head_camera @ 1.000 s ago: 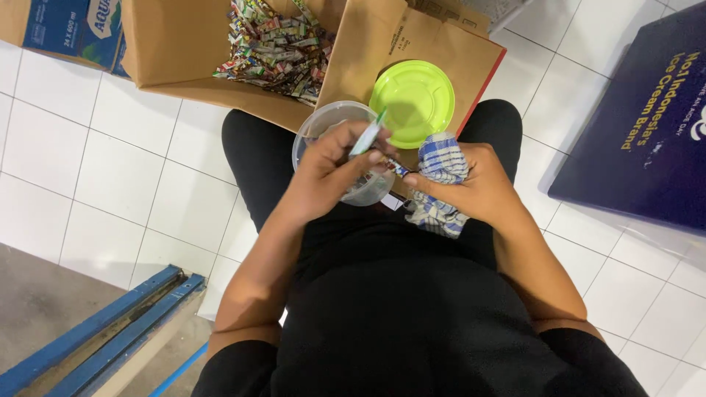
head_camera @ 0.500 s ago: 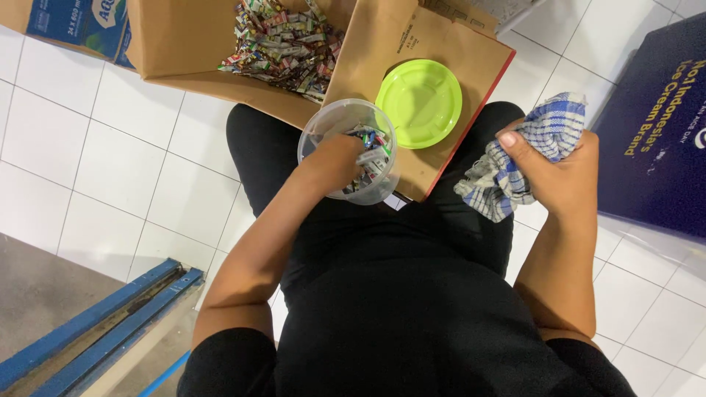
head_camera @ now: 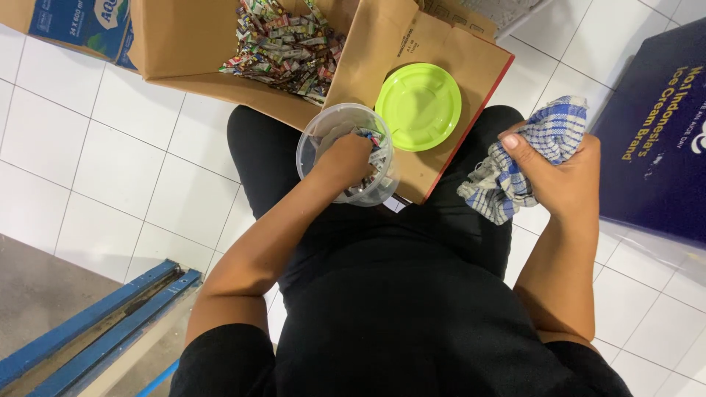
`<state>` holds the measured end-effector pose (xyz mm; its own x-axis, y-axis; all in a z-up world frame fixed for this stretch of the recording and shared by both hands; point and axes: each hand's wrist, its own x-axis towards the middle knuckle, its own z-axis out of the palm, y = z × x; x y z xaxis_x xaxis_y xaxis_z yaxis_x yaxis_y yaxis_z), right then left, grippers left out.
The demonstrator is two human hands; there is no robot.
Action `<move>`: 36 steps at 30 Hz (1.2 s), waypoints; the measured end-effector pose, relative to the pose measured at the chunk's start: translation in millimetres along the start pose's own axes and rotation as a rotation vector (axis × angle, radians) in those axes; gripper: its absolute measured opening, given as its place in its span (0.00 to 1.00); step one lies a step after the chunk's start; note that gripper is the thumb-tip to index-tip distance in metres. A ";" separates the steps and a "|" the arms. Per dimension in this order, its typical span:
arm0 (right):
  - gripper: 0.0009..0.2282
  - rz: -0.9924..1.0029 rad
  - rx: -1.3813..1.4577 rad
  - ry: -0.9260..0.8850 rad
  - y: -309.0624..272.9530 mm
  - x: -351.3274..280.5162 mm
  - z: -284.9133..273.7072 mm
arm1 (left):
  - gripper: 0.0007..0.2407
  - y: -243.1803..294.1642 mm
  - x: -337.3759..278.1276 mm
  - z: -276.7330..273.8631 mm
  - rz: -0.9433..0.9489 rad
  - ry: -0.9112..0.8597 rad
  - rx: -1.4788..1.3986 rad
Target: Organizing small condiment or snack packets into a plastic jar from a cardboard box.
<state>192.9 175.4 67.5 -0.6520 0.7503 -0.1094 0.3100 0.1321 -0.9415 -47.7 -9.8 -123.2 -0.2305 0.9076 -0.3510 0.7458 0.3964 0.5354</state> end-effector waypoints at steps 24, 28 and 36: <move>0.11 -0.351 0.112 -0.159 -11.5 10.1 96.3 | 0.08 68.5 -73.3 -62.2 0.295 -0.078 -1.409; 0.15 -0.189 0.394 -0.081 -10.4 13.9 86.3 | 0.06 72.1 -69.7 -68.0 0.249 -0.056 -1.559; 0.13 -0.031 0.376 -0.285 1.2 7.1 95.5 | 0.03 90.7 -71.4 -95.2 0.213 0.149 -1.169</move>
<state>122.5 118.9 35.1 -0.8370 0.5355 -0.1125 0.0489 -0.1316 -0.9901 -23.0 -25.5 23.5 -0.2991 0.9468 -0.1188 -0.2236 0.0515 0.9733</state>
